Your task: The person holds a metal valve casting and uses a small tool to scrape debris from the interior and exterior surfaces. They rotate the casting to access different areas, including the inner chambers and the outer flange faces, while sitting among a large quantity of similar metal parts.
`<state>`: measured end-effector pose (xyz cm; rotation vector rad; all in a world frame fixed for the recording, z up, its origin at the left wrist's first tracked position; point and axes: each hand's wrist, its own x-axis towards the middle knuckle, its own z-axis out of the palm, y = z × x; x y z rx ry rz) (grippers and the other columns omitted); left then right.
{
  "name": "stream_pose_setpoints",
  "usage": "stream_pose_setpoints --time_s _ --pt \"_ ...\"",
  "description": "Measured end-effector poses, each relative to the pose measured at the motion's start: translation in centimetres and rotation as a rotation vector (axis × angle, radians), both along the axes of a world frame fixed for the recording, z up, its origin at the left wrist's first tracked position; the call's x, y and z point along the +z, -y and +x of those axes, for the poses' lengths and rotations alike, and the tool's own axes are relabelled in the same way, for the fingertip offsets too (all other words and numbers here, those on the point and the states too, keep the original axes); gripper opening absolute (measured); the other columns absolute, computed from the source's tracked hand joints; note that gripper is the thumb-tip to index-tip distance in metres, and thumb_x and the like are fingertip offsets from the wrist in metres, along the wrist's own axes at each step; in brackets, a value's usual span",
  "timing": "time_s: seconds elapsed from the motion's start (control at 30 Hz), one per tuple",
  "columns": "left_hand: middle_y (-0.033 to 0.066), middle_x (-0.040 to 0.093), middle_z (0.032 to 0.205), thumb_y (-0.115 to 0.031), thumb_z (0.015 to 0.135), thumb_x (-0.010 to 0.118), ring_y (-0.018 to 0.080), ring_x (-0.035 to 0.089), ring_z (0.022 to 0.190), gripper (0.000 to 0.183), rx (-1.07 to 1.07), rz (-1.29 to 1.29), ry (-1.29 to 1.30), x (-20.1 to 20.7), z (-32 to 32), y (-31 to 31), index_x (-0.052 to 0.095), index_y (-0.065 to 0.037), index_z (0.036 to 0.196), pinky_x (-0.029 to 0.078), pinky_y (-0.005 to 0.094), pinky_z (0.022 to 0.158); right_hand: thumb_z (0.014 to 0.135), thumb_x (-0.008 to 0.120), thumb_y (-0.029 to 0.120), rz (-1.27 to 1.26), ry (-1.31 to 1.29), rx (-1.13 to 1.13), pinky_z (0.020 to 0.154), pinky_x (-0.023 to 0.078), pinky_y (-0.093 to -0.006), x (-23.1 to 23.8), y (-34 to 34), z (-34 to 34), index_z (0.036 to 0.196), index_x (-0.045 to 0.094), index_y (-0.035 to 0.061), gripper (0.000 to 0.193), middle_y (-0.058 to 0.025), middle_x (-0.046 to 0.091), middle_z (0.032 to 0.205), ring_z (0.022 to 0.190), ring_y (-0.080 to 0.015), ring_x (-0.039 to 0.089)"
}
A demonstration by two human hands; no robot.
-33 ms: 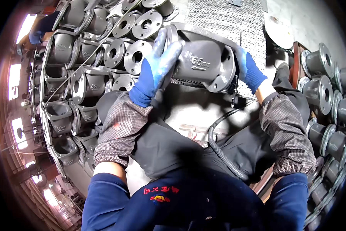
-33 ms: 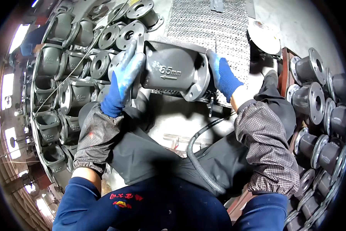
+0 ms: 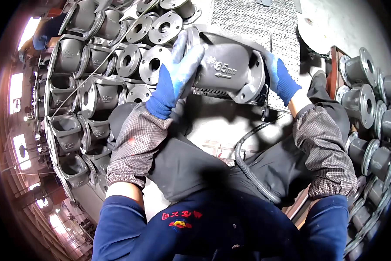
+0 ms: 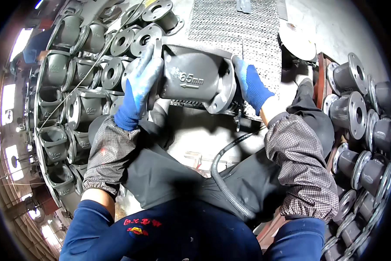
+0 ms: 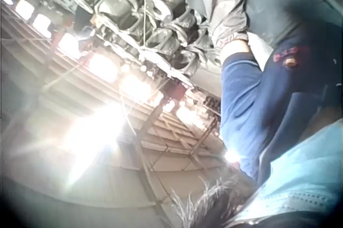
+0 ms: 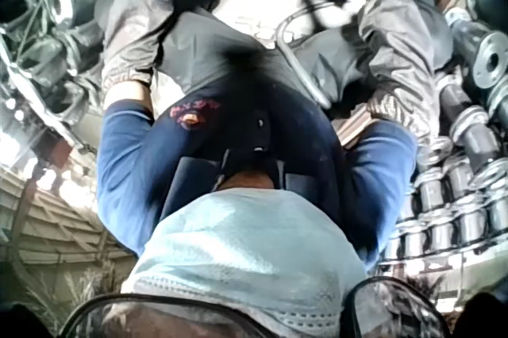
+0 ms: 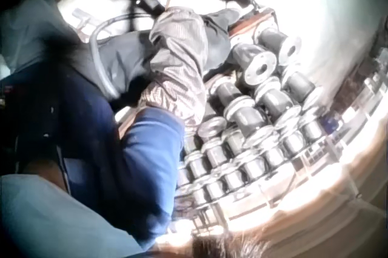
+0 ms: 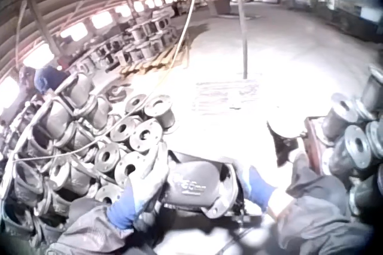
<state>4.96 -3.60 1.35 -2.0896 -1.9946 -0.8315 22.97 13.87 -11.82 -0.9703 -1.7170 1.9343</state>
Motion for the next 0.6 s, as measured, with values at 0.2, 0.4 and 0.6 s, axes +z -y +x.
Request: stream_pose_setpoints --time_s 0.2,0.4,0.6 --pt "0.022 0.051 0.125 -0.003 0.081 0.056 0.0349 0.057 0.106 0.037 -0.155 0.176 -0.148 -2.9 -4.2 -0.8 0.051 0.001 0.118 0.045 0.0365 0.091 0.09 0.039 0.043 -0.292 0.075 -0.25 0.062 0.045 -0.0274 3.6 2.2 -0.6 0.094 0.059 -0.0015 0.049 -0.0092 0.061 0.082 0.071 -0.016 0.056" --pt "0.0122 0.052 0.123 -0.022 0.095 0.041 0.0202 0.051 0.112 0.041 0.214 -0.08 1.24 -3.5 -3.9 -0.6 0.043 0.002 0.128 0.037 0.0304 0.098 0.09 0.045 0.046 -0.259 0.172 -0.188 0.049 0.033 -0.0234 5.1 3.8 -0.6 0.097 0.06 0.0015 0.048 0.0002 0.052 0.065 0.056 -0.0071 0.042" --pt "0.0134 0.054 0.118 -0.028 0.095 0.041 0.0199 0.055 0.106 0.043 0.2 -0.025 1.564 -3.2 -3.7 0.0 0.043 0.002 0.126 0.042 0.0312 0.093 0.092 0.044 0.044 -0.195 0.093 -0.136 0.082 0.042 -0.0268 5.2 4.3 -1.0 0.112 0.056 -0.0019 0.052 -0.0086 0.061 0.096 0.089 -0.0132 0.052"
